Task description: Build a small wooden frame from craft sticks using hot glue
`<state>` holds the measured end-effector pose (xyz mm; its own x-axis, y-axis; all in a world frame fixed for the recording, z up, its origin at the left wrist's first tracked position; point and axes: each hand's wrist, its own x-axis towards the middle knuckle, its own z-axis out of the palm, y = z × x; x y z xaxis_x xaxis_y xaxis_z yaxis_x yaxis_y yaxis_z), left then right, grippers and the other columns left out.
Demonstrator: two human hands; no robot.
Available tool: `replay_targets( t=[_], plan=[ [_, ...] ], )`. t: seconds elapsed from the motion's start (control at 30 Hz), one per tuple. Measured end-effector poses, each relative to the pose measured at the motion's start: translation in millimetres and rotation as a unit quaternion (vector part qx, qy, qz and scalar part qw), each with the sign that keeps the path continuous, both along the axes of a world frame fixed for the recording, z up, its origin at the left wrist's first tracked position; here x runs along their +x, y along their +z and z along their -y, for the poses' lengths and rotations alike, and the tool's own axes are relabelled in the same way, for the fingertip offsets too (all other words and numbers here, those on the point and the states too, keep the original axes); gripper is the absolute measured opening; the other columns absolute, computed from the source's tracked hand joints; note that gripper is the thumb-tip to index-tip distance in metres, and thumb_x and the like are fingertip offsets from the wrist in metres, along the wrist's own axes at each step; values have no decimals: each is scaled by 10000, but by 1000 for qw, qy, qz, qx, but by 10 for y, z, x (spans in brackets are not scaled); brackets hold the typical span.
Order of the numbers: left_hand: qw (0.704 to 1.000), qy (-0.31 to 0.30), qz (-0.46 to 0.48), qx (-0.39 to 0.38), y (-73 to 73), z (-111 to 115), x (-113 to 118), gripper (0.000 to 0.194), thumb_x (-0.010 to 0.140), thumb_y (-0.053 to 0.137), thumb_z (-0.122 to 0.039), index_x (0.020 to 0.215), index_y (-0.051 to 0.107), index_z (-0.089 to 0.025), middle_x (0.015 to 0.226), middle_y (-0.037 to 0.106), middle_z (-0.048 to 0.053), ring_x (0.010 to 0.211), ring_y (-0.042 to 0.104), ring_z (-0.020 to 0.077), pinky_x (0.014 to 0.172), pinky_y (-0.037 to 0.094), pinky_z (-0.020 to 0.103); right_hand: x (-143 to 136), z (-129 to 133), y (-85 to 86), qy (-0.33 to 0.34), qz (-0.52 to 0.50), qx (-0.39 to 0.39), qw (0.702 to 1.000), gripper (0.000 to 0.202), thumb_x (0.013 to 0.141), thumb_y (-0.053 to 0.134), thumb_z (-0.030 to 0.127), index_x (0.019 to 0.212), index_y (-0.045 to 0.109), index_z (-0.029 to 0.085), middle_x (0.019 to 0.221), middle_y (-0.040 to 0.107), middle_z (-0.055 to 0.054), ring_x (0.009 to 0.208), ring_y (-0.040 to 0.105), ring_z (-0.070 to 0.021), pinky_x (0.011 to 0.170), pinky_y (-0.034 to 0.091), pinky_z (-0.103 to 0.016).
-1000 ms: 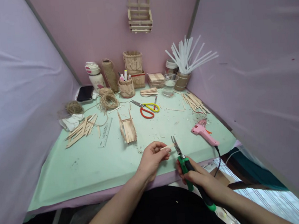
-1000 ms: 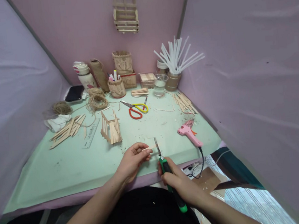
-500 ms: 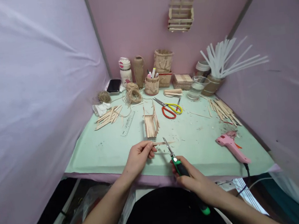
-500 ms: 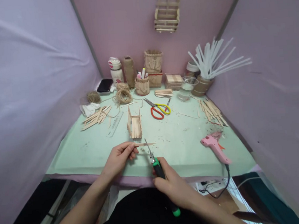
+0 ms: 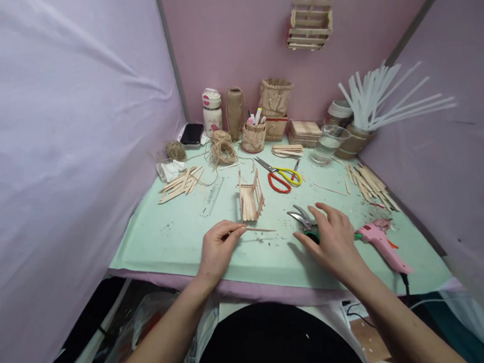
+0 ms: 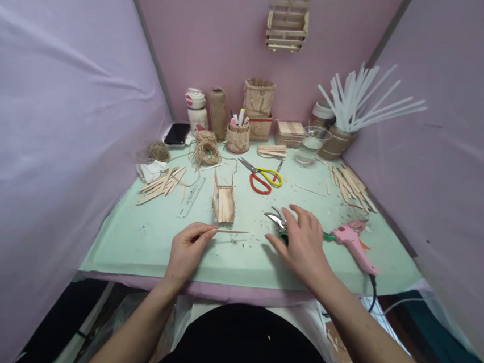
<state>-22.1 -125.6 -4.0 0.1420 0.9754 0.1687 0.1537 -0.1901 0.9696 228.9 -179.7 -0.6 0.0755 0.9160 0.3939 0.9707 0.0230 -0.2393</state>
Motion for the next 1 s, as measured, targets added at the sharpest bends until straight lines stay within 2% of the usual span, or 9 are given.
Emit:
replay_targets(
  t=[0.07, 0.13, 0.2, 0.3, 0.53, 0.67, 0.87, 1.0],
  plan=[
    [1000, -6, 0, 9, -9, -3, 5, 119, 787, 681, -302, 796, 765, -219, 829, 728, 43, 822, 646, 188, 778, 485, 283, -164, -59, 71, 76, -64, -6, 995, 419, 851, 598, 421, 1211, 567, 208, 1217, 591, -151, 1142, 497, -325, 942, 345, -475],
    [1000, -11, -2, 9, -9, -8, 8, 122, 789, 679, -302, 802, 767, -218, 831, 728, 44, 826, 647, 188, 784, 486, 283, -337, -131, 121, 145, -132, -45, 980, 262, 882, 577, 366, 1097, 621, 224, 1072, 665, -95, 1045, 560, -272, 917, 357, -430],
    [1000, -14, -8, 1, -5, -19, 6, 129, 791, 676, -307, 806, 766, -215, 839, 731, 45, 835, 650, 189, 793, 487, 283, -468, -210, 120, 177, -181, -74, 965, 138, 903, 549, 310, 939, 649, 223, 917, 691, -53, 915, 593, -227, 873, 366, -389],
    [999, -17, -32, -22, -11, -56, -11, 127, 787, 674, -298, 823, 760, -212, 860, 739, 42, 839, 658, 192, 792, 491, 283, -548, -309, 47, 171, -195, -59, 964, 162, 921, 505, 256, 830, 632, 215, 825, 670, -33, 826, 569, -200, 818, 355, -360],
    [995, 23, -98, 11, -44, -229, -69, 198, 753, 693, -269, 937, 729, -206, 934, 736, 44, 835, 652, 192, 784, 496, 301, -565, -387, -75, 137, -89, 18, 986, 162, 935, 467, 179, 859, 607, 207, 852, 647, -46, 892, 488, -220, 843, 291, -378],
    [994, -2, -107, 22, -19, -313, -60, 239, 734, 697, -240, 970, 720, -209, 949, 734, 45, 815, 651, 186, 780, 501, 307, -605, -406, -106, 127, -58, 30, 990, 150, 936, 471, 165, 895, 609, 205, 883, 649, -49, 906, 475, -225, 850, 280, -385],
    [993, -34, -115, 22, -20, -409, -22, 188, 708, 699, -236, 892, 726, -208, 898, 716, 41, 786, 645, 181, 749, 503, 297, -612, -426, -139, 128, -78, 25, 988, 161, 919, 473, 134, 910, 616, 208, 900, 643, -56, 915, 486, -225, 840, 294, -381],
    [991, -46, -128, 12, -13, -456, -10, 176, 691, 705, -245, 859, 724, -199, 848, 700, 38, 781, 637, 181, 750, 500, 293, -604, -443, -142, 130, -99, 35, 986, 125, 927, 480, 170, 912, 598, 209, 897, 644, -51, 912, 490, -224, 847, 292, -378]
  ],
)
